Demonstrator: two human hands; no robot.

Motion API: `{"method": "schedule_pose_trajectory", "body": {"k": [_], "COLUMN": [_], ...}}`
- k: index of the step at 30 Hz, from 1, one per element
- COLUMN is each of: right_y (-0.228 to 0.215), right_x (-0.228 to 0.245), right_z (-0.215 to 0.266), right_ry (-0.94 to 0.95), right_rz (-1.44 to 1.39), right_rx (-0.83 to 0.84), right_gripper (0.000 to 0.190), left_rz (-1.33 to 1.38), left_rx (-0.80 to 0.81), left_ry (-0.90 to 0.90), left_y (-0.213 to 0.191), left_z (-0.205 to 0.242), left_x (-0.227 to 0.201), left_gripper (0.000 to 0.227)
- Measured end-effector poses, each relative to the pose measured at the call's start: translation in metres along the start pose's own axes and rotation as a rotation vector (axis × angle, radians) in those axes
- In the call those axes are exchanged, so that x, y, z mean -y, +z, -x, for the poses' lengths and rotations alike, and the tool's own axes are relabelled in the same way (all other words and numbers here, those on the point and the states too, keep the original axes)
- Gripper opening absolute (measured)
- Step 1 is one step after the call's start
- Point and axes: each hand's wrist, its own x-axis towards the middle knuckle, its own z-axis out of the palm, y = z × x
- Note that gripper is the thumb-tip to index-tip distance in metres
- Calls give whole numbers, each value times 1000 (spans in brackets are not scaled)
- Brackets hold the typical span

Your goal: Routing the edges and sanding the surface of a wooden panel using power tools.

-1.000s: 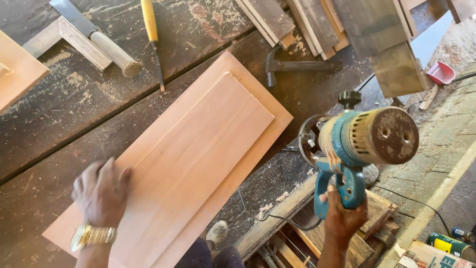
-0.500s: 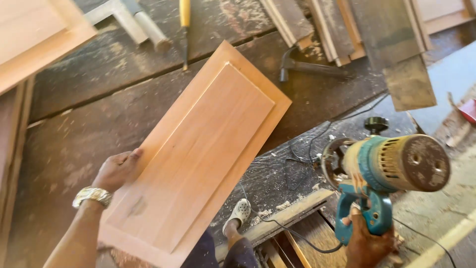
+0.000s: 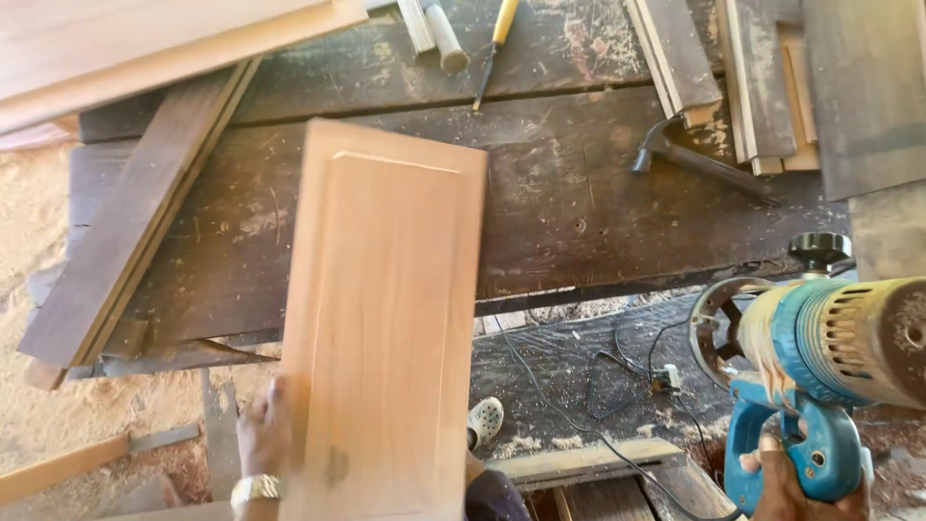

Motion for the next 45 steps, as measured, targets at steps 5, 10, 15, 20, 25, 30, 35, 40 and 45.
{"method": "schedule_pose_trajectory", "body": {"k": [5, 10, 15, 20, 25, 30, 35, 40, 45], "right_y": [-2, -9, -12, 5, 29, 74, 133, 187, 222], "right_x": [5, 8, 1, -30, -47, -53, -43, -24, -6], "right_z": [2, 8, 16, 8, -2, -28, -70, -113, -138], "right_ry": [-49, -74, -160, -72, -37, -94, -187, -264, -371], "right_rz": [-32, -25, 139, -14, -72, -106, -180, -160, -191], "right_rx": [8, -22, -60, -67, -7, 40, 63, 85, 87], "right_gripper": [36, 35, 23, 27, 31, 26, 22, 18, 19], "left_rz": [631, 1024, 1266, 1008, 933, -57, -61, -3, 11], "left_rx": [-60, -79, 175, 491, 581, 676, 250, 195, 241], "left_ry": [-301, -544, -543, -293, -203, 279, 1024, 1285, 1251], "left_y": [72, 130, 173, 214, 214, 172, 193, 254, 275], "left_z": [46, 92, 121, 103, 90, 68, 32, 3, -5], "left_x": [1, -110, -190, -223, -241, -274, -330, -382, -420], "left_gripper": [64, 44, 53, 47, 44, 51, 39, 72, 75]}}
